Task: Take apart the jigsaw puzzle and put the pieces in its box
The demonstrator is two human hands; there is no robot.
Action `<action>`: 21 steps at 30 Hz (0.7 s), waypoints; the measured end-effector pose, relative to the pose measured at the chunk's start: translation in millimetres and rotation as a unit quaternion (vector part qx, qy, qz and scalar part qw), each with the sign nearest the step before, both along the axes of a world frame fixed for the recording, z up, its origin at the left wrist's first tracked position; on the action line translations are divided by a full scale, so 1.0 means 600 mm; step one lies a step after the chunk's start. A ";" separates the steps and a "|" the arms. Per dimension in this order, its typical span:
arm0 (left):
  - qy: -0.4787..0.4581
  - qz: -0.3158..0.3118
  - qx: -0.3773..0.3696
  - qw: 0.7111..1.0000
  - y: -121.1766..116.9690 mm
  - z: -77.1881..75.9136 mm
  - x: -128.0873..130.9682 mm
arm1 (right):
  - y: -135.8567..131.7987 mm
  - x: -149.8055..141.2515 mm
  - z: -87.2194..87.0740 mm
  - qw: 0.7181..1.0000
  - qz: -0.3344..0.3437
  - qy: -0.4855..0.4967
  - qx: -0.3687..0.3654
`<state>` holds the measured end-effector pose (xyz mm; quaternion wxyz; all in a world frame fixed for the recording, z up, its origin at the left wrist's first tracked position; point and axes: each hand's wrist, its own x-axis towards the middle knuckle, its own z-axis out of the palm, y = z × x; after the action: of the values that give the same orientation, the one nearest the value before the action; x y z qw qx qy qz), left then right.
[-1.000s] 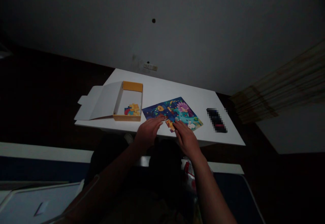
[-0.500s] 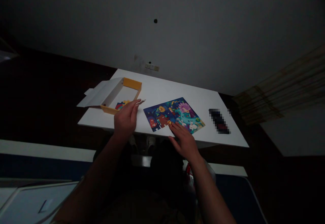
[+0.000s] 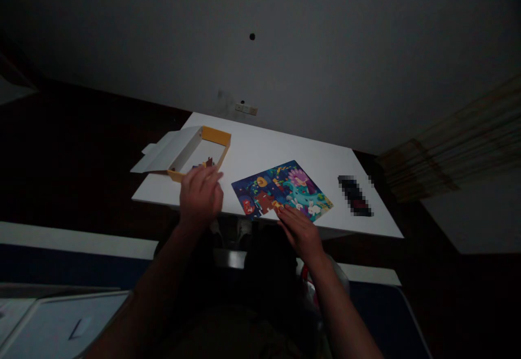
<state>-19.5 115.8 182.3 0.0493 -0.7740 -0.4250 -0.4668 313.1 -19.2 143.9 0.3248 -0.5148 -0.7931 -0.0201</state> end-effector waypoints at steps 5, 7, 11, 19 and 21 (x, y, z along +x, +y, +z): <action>0.108 -0.182 -0.061 0.976 -0.085 -0.034 0.064 | -0.001 -0.001 0.005 1.000 -0.003 0.000 -0.009; 0.132 -0.188 -0.095 0.969 -0.100 -0.039 0.083 | -0.002 -0.001 0.007 1.000 -0.007 0.000 -0.013; 0.188 -0.184 -0.100 0.959 -0.107 -0.046 0.107 | -0.003 0.000 0.007 1.000 -0.005 -0.007 -0.019; 0.235 -0.154 -0.097 0.955 -0.100 -0.049 0.125 | 0.001 0.001 0.015 0.999 -0.013 0.012 -0.029; 0.233 -0.169 -0.097 0.953 -0.095 -0.041 0.123 | 0.004 -0.002 0.020 0.998 -0.032 0.028 -0.034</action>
<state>54.2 59.1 157.6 -0.0081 -0.9225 -0.3085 -0.2317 311.8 -16.6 156.0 0.3285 -0.5514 -0.7668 0.0114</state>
